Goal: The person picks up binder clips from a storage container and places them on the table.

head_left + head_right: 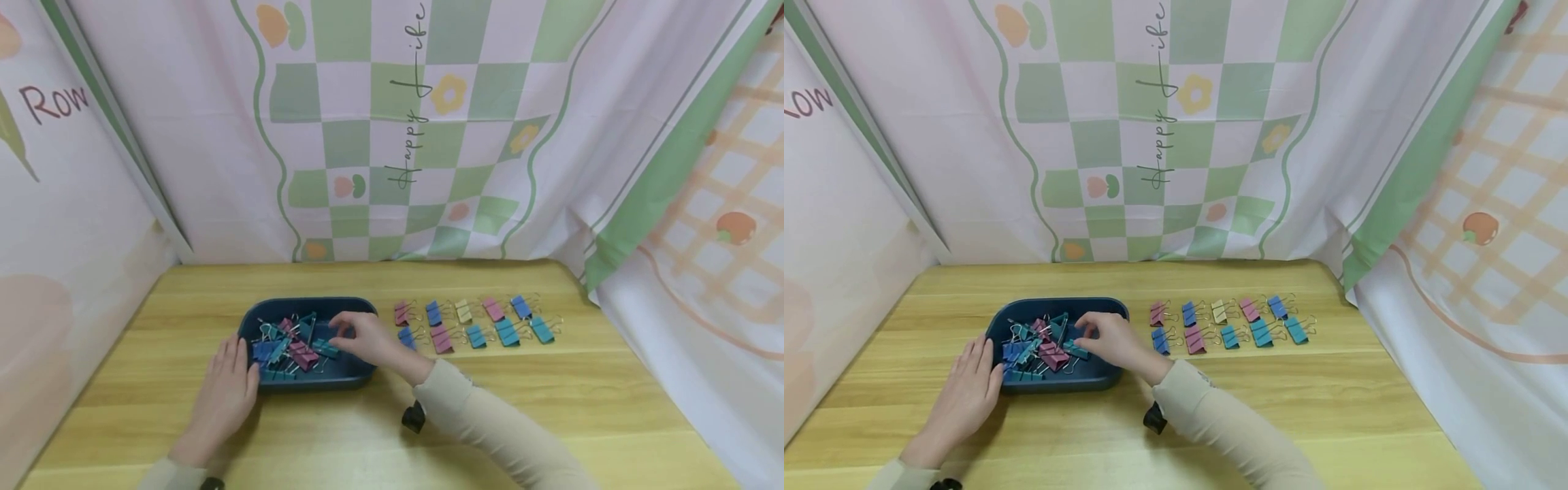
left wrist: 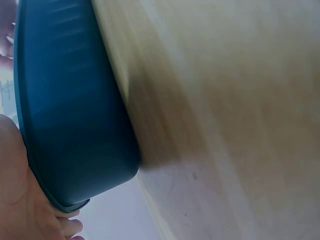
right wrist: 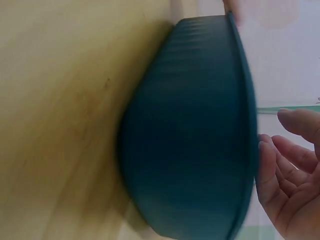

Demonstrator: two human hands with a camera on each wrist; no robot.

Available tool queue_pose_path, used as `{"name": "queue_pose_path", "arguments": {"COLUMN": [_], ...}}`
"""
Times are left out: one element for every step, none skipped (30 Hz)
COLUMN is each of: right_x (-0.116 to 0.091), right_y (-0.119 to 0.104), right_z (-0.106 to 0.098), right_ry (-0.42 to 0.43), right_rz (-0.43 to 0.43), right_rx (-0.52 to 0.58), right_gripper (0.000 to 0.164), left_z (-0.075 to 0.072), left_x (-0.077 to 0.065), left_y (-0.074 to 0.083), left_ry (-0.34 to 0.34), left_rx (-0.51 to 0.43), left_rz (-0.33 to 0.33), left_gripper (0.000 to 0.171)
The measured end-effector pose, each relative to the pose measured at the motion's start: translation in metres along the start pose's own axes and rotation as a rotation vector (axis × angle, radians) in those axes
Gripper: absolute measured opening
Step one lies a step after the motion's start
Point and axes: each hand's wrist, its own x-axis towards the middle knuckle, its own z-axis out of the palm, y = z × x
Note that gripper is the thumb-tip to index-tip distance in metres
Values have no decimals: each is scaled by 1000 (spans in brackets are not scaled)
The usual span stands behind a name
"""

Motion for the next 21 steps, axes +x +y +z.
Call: {"name": "queue_pose_path", "arguments": {"right_x": [2, 3, 4, 5, 6, 7, 8, 9, 10, 10, 11, 12, 13, 14, 14, 15, 16, 16, 17, 18, 18], "right_y": [0, 0, 0, 0, 0, 0, 0, -1, -1, -1, -1, -1, -1, -1, -1, -1, -1, 0, 1, 1, 2], "right_z": [3, 6, 8, 11, 13, 15, 17, 19, 21, 23, 25, 26, 28, 29, 30, 31, 33, 34, 35, 36, 37], "right_ry": [-11, -23, -32, -39, -45, -51, -57, -61, -63, -65, -68, -69, -69, -69, -70, -71, -71, -72, -73, -72, -73], "right_rz": [8, 20, 34, 49, 62, 75, 86, 92, 98, 102, 105, 110, 113, 116, 120, 123, 124, 126, 127, 126, 126], "right_rx": [0, 2, 2, -2, -10, -14, -19, -21, -25, -29, -31, -33, -38, -43, -48, -50, -54, -59, -63, -66, -69], "right_gripper": [24, 24, 24, 24, 23, 23, 23, 22, 22, 21, 21, 20, 20, 19, 18, 17, 16, 15, 14, 13, 10], "left_z": [0, -1, -1, -1, -1, -1, -1, -1, -1, -1, -1, -1, -1, -1, -1, -1, -1, -1, -1, 0, 0], "left_x": [0, 0, 0, 0, 0, 0, 0, 0, 0, 0, 0, 0, 0, 0, 0, 0, 0, 0, 0, 0, 0], "left_y": [0, 0, 0, 0, 0, 0, 1, 1, 1, 1, 1, 1, 1, 1, 0, 0, 0, 0, 0, -1, -1], "left_ry": [-2, -2, -4, -5, -5, -7, -6, -6, -9, -10, -11, -13, -13, -16, -18, -18, -18, -18, -19, -19, -19], "left_rx": [2, 5, 5, 6, 5, 6, 8, 8, 6, 6, 5, 5, 4, 2, 0, -1, -3, -2, -2, -2, -1], "left_rz": [0, 1, 1, 2, 3, 3, 4, 4, 2, 2, 1, 0, -1, -1, -1, -1, -1, -1, -1, -1, -2], "left_gripper": [57, 57, 57, 57, 57, 57, 57, 57, 57, 57, 57, 57, 57, 57, 57, 57, 57, 57, 58, 58, 58]}}
